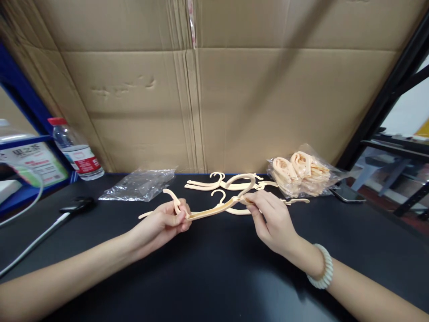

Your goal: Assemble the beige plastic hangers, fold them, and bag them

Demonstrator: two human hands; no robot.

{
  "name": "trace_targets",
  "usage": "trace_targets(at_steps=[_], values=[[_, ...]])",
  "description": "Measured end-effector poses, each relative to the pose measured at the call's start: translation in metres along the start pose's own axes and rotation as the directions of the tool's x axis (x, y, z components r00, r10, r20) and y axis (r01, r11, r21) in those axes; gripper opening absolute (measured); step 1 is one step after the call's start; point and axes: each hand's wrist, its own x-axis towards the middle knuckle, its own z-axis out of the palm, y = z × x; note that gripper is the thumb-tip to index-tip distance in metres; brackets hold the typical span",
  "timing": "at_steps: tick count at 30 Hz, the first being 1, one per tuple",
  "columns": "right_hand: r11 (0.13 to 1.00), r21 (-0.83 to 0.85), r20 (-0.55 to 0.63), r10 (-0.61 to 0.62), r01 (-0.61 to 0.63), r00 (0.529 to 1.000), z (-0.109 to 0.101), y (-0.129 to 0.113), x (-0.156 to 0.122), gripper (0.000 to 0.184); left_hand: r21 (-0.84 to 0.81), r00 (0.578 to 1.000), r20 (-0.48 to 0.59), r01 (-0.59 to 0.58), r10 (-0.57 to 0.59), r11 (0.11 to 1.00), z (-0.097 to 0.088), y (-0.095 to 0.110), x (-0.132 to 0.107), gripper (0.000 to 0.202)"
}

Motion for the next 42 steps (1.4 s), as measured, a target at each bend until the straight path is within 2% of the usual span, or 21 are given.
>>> trace_targets(at_steps=[4, 12, 27, 32, 36, 42], values=[[0.999, 0.009, 0.009, 0.034, -0.034, 0.999, -0.001, 0.003, 0.001, 0.017, -0.039, 0.997, -0.074, 0.006, -0.009, 0.999, 0.004, 0.005, 0.0, 0.019], [1.0, -0.008, 0.006, 0.018, -0.018, 1.0, -0.005, 0.0, 0.004, 0.017, -0.067, 0.997, -0.074, 0.006, -0.011, 0.998, 0.003, 0.005, 0.001, 0.018], [1.0, 0.017, 0.003, -0.02, 0.02, 1.0, -0.003, -0.004, 0.002, 0.021, 0.023, 0.985, -0.174, 0.003, 0.001, 1.0, 0.003, 0.002, 0.001, 0.021], [0.999, -0.008, -0.008, -0.041, 0.041, 0.999, -0.003, -0.006, 0.001, 0.024, 0.047, 0.982, -0.179, -0.059, 0.066, 0.997, 0.002, 0.0, 0.001, 0.023], [0.999, -0.04, 0.0, -0.012, 0.012, 1.0, -0.002, -0.006, 0.0, 0.023, 0.047, 0.976, -0.195, -0.095, 0.102, 0.994, 0.005, -0.002, -0.001, 0.024], [0.999, -0.029, 0.062, 0.029, -0.028, 0.998, -0.001, -0.005, -0.002, 0.022, 0.068, 0.951, -0.274, -0.131, 0.145, 0.989, 0.006, -0.006, -0.002, 0.024]])
